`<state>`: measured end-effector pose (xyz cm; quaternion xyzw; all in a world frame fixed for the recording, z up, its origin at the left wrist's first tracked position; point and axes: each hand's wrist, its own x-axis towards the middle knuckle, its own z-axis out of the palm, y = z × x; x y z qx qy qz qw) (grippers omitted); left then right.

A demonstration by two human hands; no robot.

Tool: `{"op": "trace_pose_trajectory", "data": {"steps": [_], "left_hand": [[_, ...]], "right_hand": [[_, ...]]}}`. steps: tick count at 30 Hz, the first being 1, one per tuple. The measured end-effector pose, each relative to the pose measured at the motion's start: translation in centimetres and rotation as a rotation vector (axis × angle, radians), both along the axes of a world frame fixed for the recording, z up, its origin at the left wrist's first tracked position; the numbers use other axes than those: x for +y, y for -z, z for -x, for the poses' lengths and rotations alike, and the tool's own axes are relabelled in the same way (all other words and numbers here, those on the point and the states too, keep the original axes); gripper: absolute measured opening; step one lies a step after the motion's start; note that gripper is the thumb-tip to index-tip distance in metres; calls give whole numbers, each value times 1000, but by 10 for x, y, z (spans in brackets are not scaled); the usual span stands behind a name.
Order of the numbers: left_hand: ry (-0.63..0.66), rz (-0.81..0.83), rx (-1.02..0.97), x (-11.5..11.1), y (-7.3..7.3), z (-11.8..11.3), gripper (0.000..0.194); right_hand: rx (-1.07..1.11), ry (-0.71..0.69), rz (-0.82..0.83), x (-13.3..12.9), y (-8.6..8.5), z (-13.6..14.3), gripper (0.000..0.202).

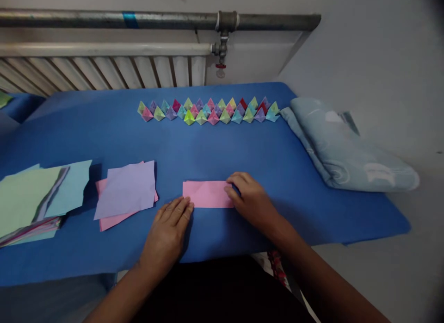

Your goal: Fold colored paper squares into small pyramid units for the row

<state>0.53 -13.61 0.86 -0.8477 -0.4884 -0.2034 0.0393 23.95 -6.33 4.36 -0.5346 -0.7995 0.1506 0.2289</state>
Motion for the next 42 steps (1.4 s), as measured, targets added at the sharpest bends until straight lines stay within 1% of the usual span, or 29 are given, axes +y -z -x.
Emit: {"op": "trace_pose_trajectory", "data": {"steps": [2,4,6,8,11,15,18,23,28,33,37,42], "left_hand": [[-37,26,-92,4,-1,0,40],[-120,56,-193,12,-4,0,35],[-230,97,-277,22,-9,-1,33],[-309,165,-342,33,-14,-2,34],[-343,263,-422,46,-17,-5,35],[-351,306,-488,52,-16,-7,30],[-350,335,-478,53,-17,-8,27],[-350,334,-397,57,-17,-10,27],[-380,312,-327,59,-16,-11,26],[-389,308,-292,60,-17,-12,24],[-393,304,-283,61,-18,-12,23],[-394,291,-257,62,-17,-12,24]], "right_hand": [[69,-17,-25,9,5,-1,22],[101,-38,-37,12,9,-2,24],[100,-40,-29,10,10,-1,27],[80,-26,-16,5,8,-1,29],[60,-4,-18,-3,8,-1,29],[147,12,-48,-13,14,-1,36],[193,53,-44,-16,19,-1,39],[132,85,-17,-12,20,0,37],[47,49,-48,-10,19,1,34],[-16,30,-44,-10,18,1,27],[-35,43,-74,-11,19,0,25],[-42,53,-51,-16,19,-3,26]]}}
